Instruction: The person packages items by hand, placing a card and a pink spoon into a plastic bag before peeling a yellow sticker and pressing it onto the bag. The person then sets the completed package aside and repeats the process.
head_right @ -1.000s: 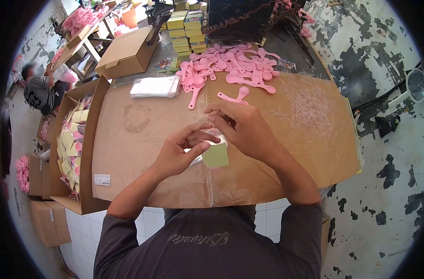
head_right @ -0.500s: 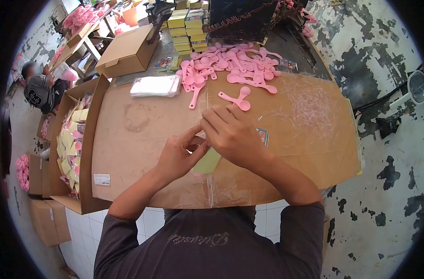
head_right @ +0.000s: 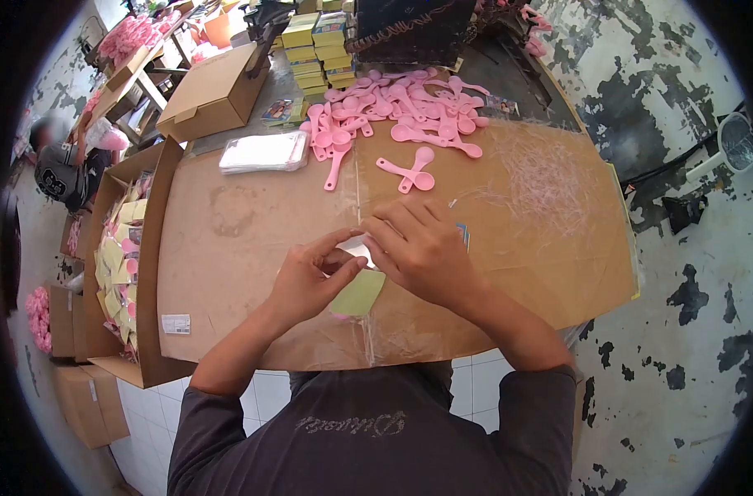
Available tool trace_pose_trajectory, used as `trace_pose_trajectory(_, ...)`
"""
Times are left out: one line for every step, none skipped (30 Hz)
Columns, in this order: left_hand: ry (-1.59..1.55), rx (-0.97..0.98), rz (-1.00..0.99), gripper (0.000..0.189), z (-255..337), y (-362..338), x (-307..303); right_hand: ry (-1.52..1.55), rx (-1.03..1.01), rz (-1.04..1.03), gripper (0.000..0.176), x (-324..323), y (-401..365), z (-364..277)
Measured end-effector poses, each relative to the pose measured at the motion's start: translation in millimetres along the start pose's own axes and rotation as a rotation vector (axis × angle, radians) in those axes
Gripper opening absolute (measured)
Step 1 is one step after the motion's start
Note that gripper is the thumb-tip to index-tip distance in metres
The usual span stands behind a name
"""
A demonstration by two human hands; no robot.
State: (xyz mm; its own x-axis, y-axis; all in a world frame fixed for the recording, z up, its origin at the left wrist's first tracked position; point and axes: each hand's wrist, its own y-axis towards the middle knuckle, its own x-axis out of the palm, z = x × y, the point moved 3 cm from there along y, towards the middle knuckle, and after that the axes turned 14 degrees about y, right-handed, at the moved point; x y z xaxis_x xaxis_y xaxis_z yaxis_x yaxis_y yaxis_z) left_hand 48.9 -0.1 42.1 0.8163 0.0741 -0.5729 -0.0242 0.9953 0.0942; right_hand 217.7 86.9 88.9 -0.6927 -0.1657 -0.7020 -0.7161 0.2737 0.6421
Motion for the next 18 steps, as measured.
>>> trace_pose_trajectory(0.004,0.004,0.001,0.043,1,-1,3,-0.038,-0.018,0.011,0.017,4,-1,-1)
trace_pose_trajectory(0.009,0.007,0.003,0.042,2,-2,5,-0.075,-0.038,0.022,0.017,6,-1,-1)
trace_pose_trajectory(0.033,0.019,0.012,0.043,4,-3,6,-0.089,-0.039,0.007,0.017,8,-1,-2)
trace_pose_trajectory(0.058,0.031,0.021,0.043,5,-4,6,-0.103,-0.042,-0.007,0.016,10,-1,-3)
trace_pose_trajectory(0.082,0.042,0.031,0.043,6,-5,5,-0.117,-0.044,-0.023,0.015,12,0,-3)
trace_pose_trajectory(0.098,0.044,0.03,0.043,5,-5,5,-0.115,-0.041,-0.031,0.015,13,1,-3)
trace_pose_trajectory(0.113,0.047,0.028,0.044,3,-5,5,-0.115,-0.036,-0.041,0.015,14,2,-3)
trace_pose_trajectory(0.126,0.051,0.025,0.044,3,-5,6,-0.116,-0.031,-0.05,0.015,14,2,-3)
trace_pose_trajectory(0.117,0.045,0.017,0.043,2,-4,5,-0.034,0.016,0.015,0.015,13,2,1)
trace_pose_trajectory(0.109,0.039,0.009,0.042,0,-3,3,0.049,0.064,0.082,0.014,11,1,11)
trace_pose_trajectory(0.101,0.032,0.003,0.041,-1,-3,1,0.133,0.11,0.148,0.014,8,1,19)
trace_pose_trajectory(-0.001,0.007,0.001,0.04,-5,-4,1,0.266,0.252,0.185,0.013,0,-1,29)
trace_pose_trajectory(-0.104,-0.018,-0.002,0.039,-11,-5,3,0.399,0.396,0.221,0.013,-11,-4,40)
trace_pose_trajectory(-0.206,-0.041,-0.006,0.038,-16,-5,3,0.428,0.422,0.184,0.011,-26,-5,47)
trace_pose_trajectory(-0.277,-0.062,-0.014,0.037,-17,-5,1,0.454,0.45,0.148,0.009,-43,-9,54)
trace_pose_trajectory(-0.349,-0.082,-0.023,0.037,-18,-3,-1,0.616,0.56,0.128,0.006,-63,-22,62)
trace_pose_trajectory(-0.422,-0.102,-0.033,0.037,-19,-2,-3,0.775,0.669,0.108,0.005,-85,-38,72)
trace_pose_trajectory(-0.45,-0.102,-0.011,0.037,-22,-1,-3,0.975,0.603,0.184,0.003,-110,-54,86)
